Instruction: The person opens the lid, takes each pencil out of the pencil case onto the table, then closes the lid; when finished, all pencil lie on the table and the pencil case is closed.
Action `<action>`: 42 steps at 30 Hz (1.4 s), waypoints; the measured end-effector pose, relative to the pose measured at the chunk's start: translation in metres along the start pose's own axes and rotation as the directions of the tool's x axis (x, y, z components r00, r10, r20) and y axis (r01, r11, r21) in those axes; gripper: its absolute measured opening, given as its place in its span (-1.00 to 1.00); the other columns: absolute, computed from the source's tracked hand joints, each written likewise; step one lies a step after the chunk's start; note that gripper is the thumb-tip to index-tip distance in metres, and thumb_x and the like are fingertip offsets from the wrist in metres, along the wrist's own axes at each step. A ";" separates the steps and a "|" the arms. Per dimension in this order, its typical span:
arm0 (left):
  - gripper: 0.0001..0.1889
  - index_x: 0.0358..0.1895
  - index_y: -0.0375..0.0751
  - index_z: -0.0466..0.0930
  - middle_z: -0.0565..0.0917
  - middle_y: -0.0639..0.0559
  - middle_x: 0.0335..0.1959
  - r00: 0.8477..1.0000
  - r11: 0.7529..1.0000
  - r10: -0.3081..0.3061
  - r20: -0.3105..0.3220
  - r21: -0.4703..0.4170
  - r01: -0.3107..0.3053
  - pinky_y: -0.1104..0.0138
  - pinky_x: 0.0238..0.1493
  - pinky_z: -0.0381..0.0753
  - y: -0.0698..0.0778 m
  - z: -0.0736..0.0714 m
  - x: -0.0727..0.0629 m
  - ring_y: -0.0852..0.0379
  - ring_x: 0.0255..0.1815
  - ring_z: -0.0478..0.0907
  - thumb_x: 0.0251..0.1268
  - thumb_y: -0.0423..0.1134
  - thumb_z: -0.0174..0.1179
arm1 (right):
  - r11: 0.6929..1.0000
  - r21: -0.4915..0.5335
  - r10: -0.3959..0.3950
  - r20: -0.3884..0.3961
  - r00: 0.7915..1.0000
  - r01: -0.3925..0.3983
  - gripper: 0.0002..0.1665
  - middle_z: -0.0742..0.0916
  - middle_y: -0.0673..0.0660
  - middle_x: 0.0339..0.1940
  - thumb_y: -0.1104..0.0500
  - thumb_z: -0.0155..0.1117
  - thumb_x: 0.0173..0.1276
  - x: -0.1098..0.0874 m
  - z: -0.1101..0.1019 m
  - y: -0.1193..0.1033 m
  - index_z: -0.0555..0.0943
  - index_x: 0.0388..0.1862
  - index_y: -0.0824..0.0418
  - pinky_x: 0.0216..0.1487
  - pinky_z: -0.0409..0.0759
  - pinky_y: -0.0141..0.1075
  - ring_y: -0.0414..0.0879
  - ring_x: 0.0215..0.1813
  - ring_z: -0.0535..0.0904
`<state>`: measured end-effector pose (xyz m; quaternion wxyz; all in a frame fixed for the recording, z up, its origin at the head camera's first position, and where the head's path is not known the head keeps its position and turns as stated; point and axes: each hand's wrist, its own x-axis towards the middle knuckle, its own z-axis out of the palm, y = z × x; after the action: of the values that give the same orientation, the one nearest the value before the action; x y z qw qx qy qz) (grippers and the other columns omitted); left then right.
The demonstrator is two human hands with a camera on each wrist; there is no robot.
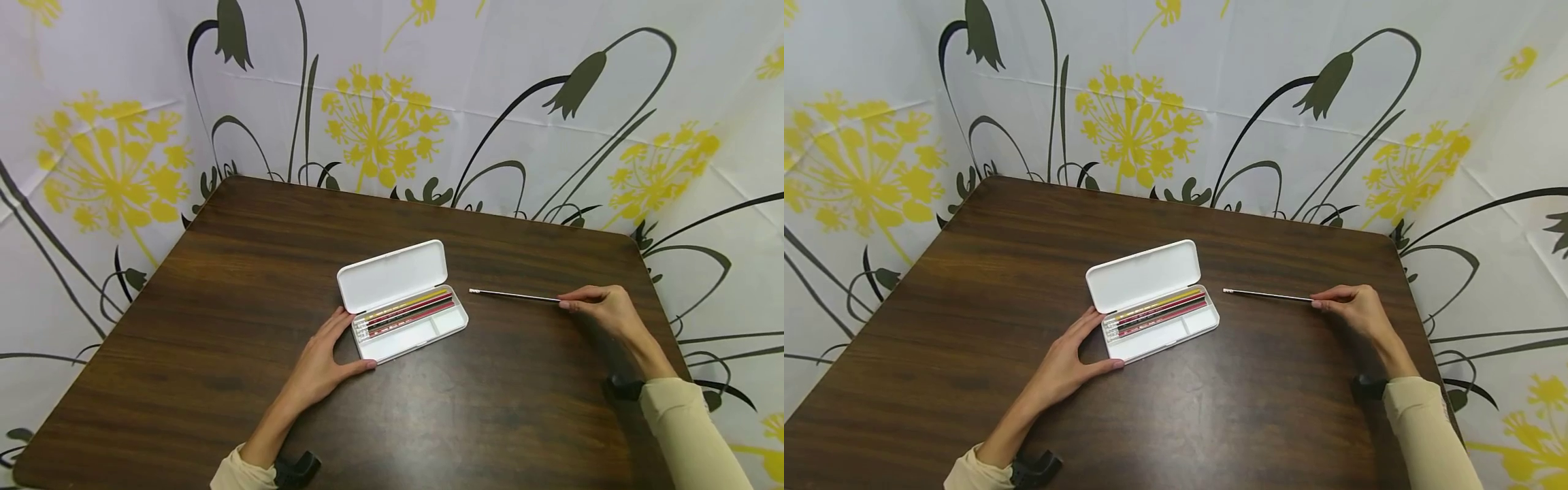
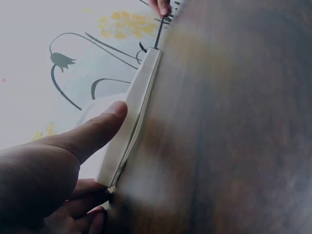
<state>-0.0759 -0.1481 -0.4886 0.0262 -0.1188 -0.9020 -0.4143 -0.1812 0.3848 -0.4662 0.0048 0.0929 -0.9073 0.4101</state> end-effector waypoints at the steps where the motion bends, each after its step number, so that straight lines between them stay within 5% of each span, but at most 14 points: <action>1: 0.00 0.41 -0.26 0.35 0.27 -0.19 0.46 1.000 1.000 0.000 0.000 0.000 0.000 -0.13 0.33 0.19 0.000 0.000 0.000 -0.10 0.50 0.10 -0.12 0.17 0.53 | 1.000 -0.018 0.003 0.003 1.000 -0.003 -0.81 0.79 0.08 -0.28 0.16 0.52 0.15 0.000 0.002 0.003 0.81 -0.23 0.15 -0.30 0.58 -0.48 -0.19 -0.26 0.70; 12: 0.00 0.42 -0.23 0.35 0.26 -0.17 0.47 1.000 1.000 0.002 -0.001 -0.003 -0.002 -0.14 0.33 0.19 0.000 0.001 0.001 -0.09 0.50 0.10 -0.12 0.18 0.52 | 0.984 -0.151 -0.086 0.033 0.996 0.090 -0.83 0.76 0.05 -0.29 0.15 0.53 0.15 0.000 0.007 0.004 0.81 -0.25 0.09 -0.37 0.56 -0.50 -0.24 -0.34 0.68; 17: 0.01 0.42 -0.24 0.34 0.26 -0.18 0.47 1.000 1.000 -0.002 0.003 0.001 0.002 -0.13 0.33 0.19 0.000 0.001 0.000 -0.09 0.50 0.10 -0.12 0.18 0.52 | 0.997 -0.065 -0.036 -0.002 0.999 0.036 -0.75 0.74 0.08 -0.19 0.14 0.51 0.18 -0.003 0.004 -0.011 0.78 -0.14 0.12 -0.32 0.58 -0.48 -0.22 -0.27 0.68; 21: 0.01 0.41 -0.25 0.34 0.26 -0.18 0.47 1.000 1.000 -0.001 -0.003 -0.003 0.001 -0.13 0.34 0.19 0.000 0.000 0.001 -0.09 0.50 0.10 -0.13 0.17 0.53 | 0.994 0.024 -0.107 -0.001 0.994 0.107 -0.74 0.74 0.14 -0.15 0.23 0.46 0.22 0.007 0.010 -0.035 0.75 -0.08 0.19 -0.29 0.60 -0.46 -0.13 -0.22 0.69; 32: 0.00 0.41 -0.23 0.35 0.26 -0.17 0.47 1.000 1.000 -0.001 -0.003 0.002 0.001 -0.12 0.34 0.19 -0.001 0.000 0.000 -0.09 0.50 0.10 -0.13 0.15 0.54 | 0.942 0.245 -0.263 0.119 0.957 0.228 -0.73 0.72 0.29 -0.15 0.40 0.42 0.21 0.046 0.079 -0.133 0.71 -0.09 0.41 -0.23 0.65 -0.34 0.17 -0.21 0.69; 42: 0.01 0.42 -0.23 0.34 0.27 -0.16 0.47 1.000 1.000 0.001 -0.006 0.005 -0.001 -0.10 0.35 0.19 -0.001 0.001 -0.001 -0.08 0.50 0.10 -0.14 0.17 0.54 | 0.901 0.337 -0.353 0.202 0.914 0.274 -0.74 0.71 0.36 -0.16 0.49 0.38 0.19 0.064 0.125 -0.153 0.69 -0.10 0.48 -0.20 0.65 -0.24 0.23 -0.20 0.67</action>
<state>-0.0751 -0.1484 -0.4900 0.0296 -0.1180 -0.9028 -0.4125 -0.2094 0.1824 -0.4301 -0.0611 0.2909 -0.7996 0.5218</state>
